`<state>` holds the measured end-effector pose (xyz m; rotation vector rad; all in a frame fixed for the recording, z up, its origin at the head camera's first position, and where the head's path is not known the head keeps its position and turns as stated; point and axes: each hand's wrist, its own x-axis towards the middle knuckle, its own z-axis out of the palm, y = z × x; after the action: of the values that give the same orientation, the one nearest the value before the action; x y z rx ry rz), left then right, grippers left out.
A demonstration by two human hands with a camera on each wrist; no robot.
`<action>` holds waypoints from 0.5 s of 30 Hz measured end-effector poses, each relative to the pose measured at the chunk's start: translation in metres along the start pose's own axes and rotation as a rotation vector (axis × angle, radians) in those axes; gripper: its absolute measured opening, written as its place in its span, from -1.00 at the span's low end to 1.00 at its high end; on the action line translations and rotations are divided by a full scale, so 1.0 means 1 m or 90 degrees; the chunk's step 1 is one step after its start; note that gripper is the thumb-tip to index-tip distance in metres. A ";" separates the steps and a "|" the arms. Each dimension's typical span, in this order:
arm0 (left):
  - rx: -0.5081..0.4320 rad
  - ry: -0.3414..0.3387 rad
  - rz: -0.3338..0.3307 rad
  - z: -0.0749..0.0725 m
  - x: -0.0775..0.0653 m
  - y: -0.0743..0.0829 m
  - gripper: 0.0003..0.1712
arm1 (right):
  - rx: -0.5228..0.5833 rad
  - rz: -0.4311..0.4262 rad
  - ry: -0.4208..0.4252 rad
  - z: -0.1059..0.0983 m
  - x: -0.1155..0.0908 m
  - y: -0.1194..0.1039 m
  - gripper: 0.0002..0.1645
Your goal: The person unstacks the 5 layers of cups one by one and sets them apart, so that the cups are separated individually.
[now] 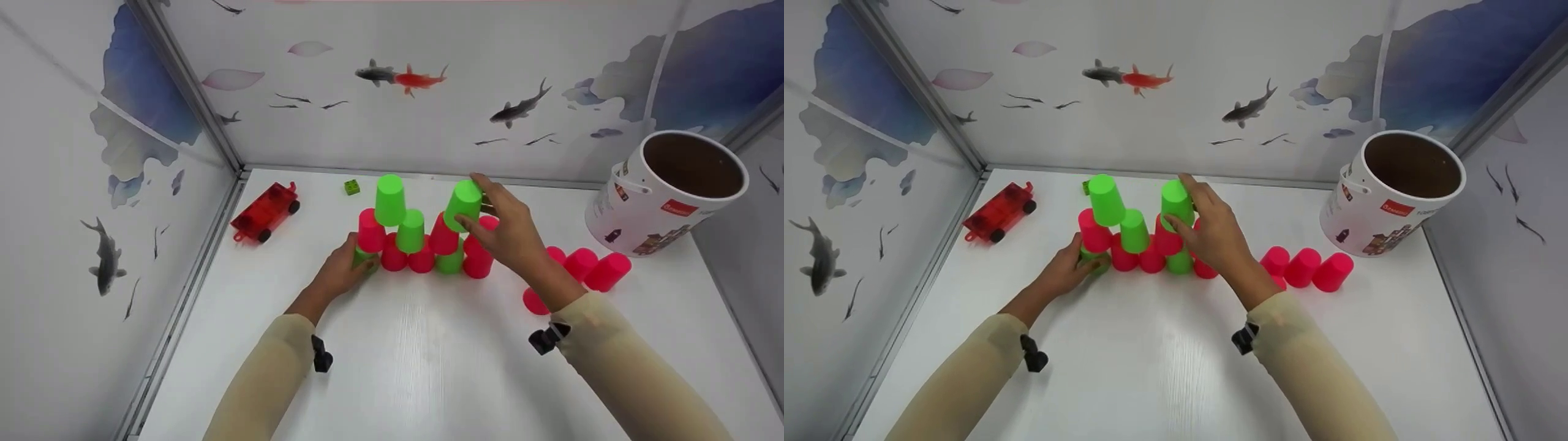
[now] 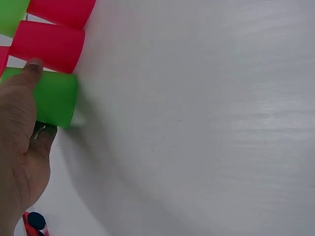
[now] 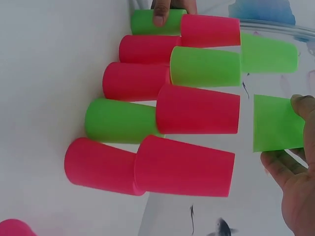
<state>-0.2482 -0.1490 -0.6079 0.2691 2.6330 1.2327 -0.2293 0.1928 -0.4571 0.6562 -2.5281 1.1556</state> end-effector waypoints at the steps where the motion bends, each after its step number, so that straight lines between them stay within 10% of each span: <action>1: 0.000 -0.001 -0.002 0.000 0.000 0.001 -0.34 | -0.008 0.000 0.005 -0.004 -0.004 0.003 0.02; 15: 0.009 0.002 -0.010 0.000 0.000 0.000 -0.31 | -0.075 0.055 0.075 -0.067 -0.060 0.045 0.00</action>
<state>-0.2485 -0.1487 -0.6080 0.2488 2.6424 1.2123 -0.1971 0.2870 -0.4690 0.4409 -2.5224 1.0300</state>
